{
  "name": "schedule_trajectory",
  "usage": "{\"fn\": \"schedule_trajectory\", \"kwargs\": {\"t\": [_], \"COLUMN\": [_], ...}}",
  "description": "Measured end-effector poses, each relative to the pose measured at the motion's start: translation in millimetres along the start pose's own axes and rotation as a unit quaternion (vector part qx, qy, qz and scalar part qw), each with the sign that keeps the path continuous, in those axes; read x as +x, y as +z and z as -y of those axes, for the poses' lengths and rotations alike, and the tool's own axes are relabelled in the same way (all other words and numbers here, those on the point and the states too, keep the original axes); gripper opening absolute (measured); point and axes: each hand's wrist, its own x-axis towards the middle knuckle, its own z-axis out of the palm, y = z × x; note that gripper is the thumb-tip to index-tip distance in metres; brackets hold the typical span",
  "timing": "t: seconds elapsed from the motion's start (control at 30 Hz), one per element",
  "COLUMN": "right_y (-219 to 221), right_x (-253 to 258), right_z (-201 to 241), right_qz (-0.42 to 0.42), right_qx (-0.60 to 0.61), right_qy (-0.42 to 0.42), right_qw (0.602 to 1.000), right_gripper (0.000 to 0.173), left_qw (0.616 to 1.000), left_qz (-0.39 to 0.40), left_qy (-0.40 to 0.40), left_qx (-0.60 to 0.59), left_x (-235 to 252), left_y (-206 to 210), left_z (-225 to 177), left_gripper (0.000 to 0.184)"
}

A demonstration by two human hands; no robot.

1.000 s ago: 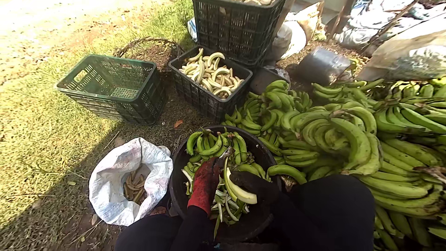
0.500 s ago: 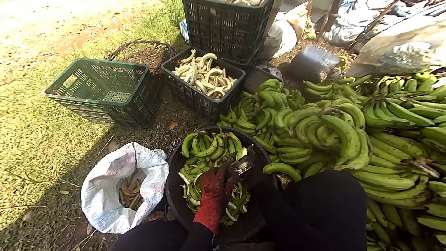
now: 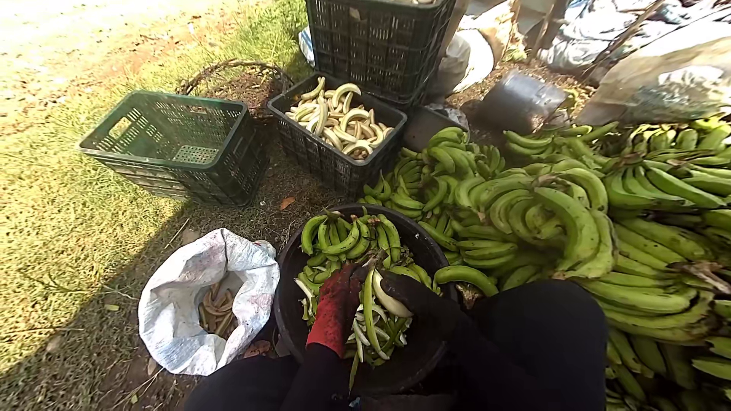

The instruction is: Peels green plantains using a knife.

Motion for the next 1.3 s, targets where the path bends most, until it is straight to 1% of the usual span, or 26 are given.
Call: {"fn": "schedule_trajectory", "kwargs": {"t": [0.03,0.07,0.13,0.2,0.23,0.27,0.3,0.33,0.4,0.43,0.5,0.53,0.6,0.67,0.7,0.77,0.8,0.83,0.87,0.93,1.0,1.07,1.1,1.17,1.23,1.3], "right_y": [1,2,-1,-7,-11,-15,-18,-19,-22,-25,-30,-27,-20,-13,-11,-8,-5,0,4,16,23,26,27,22,8,-8], "right_x": [-3,-4,-1,11,16,18,19,19,17,18,21,22,23,21,20,6,2,2,7,18,17,7,5,3,5,10], "right_z": [0,-3,-14,-32,-40,-46,-48,-43,-13,-8,-16,-20,-25,-15,-10,23,38,39,27,-13,-21,-16,-15,-14,-15,-20], "right_qz": [0.029,0.030,-0.042,-0.123,-0.145,-0.170,-0.201,-0.211,-0.214,-0.199,-0.157,-0.156,-0.180,-0.210,-0.223,-0.271,-0.295,-0.308,-0.308,-0.299,-0.268,-0.212,-0.191,-0.153,-0.137,-0.121], "right_qx": [0.005,0.023,0.123,0.299,0.365,0.413,0.457,0.506,0.587,0.600,0.604,0.610,0.604,0.578,0.546,0.402,0.330,0.276,0.231,0.150,0.119,0.131,0.174,0.313,0.460,0.561], "right_qy": [0.007,0.017,0.044,0.074,0.082,0.073,0.051,0.035,0.086,0.109,0.101,0.080,0.042,0.034,0.040,0.097,0.129,0.133,0.114,0.030,-0.023,-0.040,-0.039,-0.023,0.008,0.022], "right_qw": [1.000,0.999,0.990,0.943,0.916,0.892,0.865,0.835,0.776,0.768,0.775,0.773,0.775,0.788,0.807,0.869,0.888,0.901,0.916,0.942,0.956,0.968,0.965,0.937,0.877,0.819], "right_gripper": [0.054,0.054,0.053,0.050,0.056,0.057,0.053,0.049,0.047,0.049,0.052,0.052,0.044,0.039,0.038,0.038,0.038,0.038,0.039,0.042,0.044,0.046,0.047,0.047,0.048,0.055], "left_qw": [1.000,1.000,1.000,0.999,0.998,0.996,0.993,0.986,0.966,0.959,0.952,0.952,0.954,0.959,0.963,0.974,0.980,0.987,0.991,0.998,0.999,0.994,0.989,0.979,0.981,0.985], "left_qz": [-0.001,-0.006,-0.016,-0.012,-0.010,-0.013,-0.023,-0.040,-0.095,-0.113,-0.141,-0.149,-0.154,-0.150,-0.144,-0.124,-0.107,-0.090,-0.080,-0.055,-0.034,-0.042,-0.042,-0.040,-0.037,-0.014], "left_qy": [-0.017,-0.026,-0.012,0.026,0.053,0.083,0.119,0.160,0.233,0.251,0.260,0.255,0.244,0.230,0.218,0.184,0.161,0.132,0.101,0.035,-0.008,-0.036,-0.055,-0.067,-0.014,0.075], "left_qx": [0.009,0.005,-0.014,-0.029,-0.030,-0.019,-0.001,0.021,0.060,0.072,0.080,0.083,0.081,0.074,0.067,0.047,0.039,0.031,0.023,0.007,-0.028,-0.091,-0.132,-0.189,-0.189,-0.155], "left_x": [1,1,0,-7,-12,-17,-22,-26,-32,-33,-34,-33,-33,-32,-32,-30,-28,-27,-25,-20,-15,-12,-11,-14,-21,-27], "left_y": [2,4,7,9,11,14,18,21,27,28,27,26,23,21,20,18,17,15,13,11,9,13,15,15,14,16], "left_z": [1,1,-3,-11,-16,-21,-25,-28,-30,-30,-28,-27,-28,-30,-32,-35,-35,-36,-37,-37,-31,-19,-15,-14,-16,-16], "left_gripper": [0.050,0.052,0.053,0.053,0.052,0.051,0.048,0.047,0.048,0.050,0.054,0.055,0.055,0.058,0.057,0.050,0.047,0.044,0.043,0.042,0.043,0.048,0.051,0.053,0.050,0.047]}}
